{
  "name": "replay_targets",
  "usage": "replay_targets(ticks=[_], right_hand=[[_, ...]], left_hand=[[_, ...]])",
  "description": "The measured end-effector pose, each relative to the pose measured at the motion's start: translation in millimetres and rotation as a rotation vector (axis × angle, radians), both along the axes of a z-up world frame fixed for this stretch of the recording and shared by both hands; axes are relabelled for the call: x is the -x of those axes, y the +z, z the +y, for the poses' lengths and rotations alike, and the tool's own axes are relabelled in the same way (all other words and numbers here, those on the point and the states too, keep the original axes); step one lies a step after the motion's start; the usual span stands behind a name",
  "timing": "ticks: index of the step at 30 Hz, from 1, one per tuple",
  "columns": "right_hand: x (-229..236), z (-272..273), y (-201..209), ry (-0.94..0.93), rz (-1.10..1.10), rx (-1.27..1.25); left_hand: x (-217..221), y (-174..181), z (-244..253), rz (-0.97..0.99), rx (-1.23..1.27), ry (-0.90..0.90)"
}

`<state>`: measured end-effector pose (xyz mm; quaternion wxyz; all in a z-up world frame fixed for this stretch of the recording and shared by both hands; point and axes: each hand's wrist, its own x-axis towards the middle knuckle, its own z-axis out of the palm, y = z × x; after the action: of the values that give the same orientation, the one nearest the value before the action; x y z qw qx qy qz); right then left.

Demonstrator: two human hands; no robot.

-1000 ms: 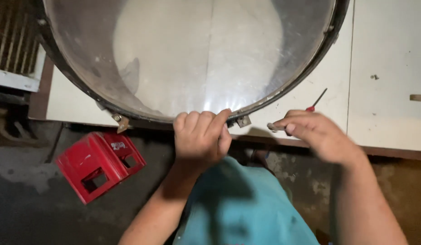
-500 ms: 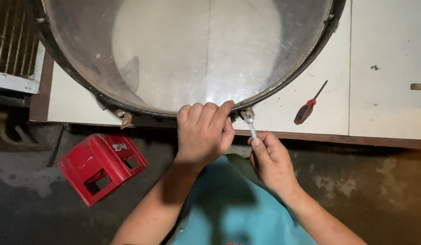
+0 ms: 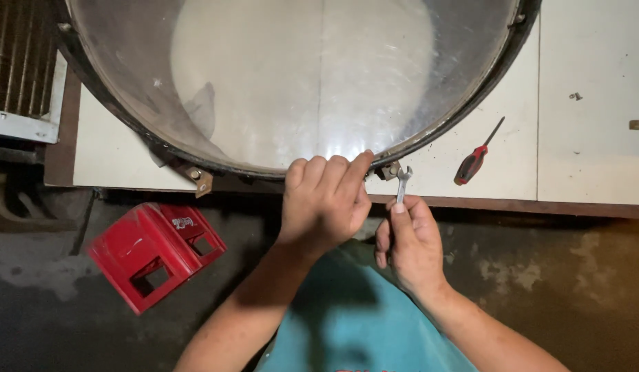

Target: The person uses a wrench to tighten bolts on the rim of a large metal bowl. They systematically move around the bowl, securing each bolt in sequence.

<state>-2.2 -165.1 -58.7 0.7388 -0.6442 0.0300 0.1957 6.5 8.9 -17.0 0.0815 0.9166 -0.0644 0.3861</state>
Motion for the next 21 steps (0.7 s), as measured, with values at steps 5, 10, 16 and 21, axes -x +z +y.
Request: replay_targets(ticks=[5,10,16,21], right_hand=[[7.1,-1.2,-3.6,-0.028,0.038,-0.062],[8.9,-4.0,-5.7,-0.017,0.001,-0.045],[10.2,-6.2,-6.3,-0.016,-0.024,-0.023],[13.1,1.4,1.3,0.02,-0.053,0.023]], left_hand=[[-2.4,7.7,-0.1,-0.038,-0.023,0.019],[-4.6,11.1,1.0,-0.07,-0.084,0.046],[-4.9,13.1,2.8,-0.062,-0.106,0.048],[-3.4,14.1,3.7,-0.029,-0.07,0.021]])
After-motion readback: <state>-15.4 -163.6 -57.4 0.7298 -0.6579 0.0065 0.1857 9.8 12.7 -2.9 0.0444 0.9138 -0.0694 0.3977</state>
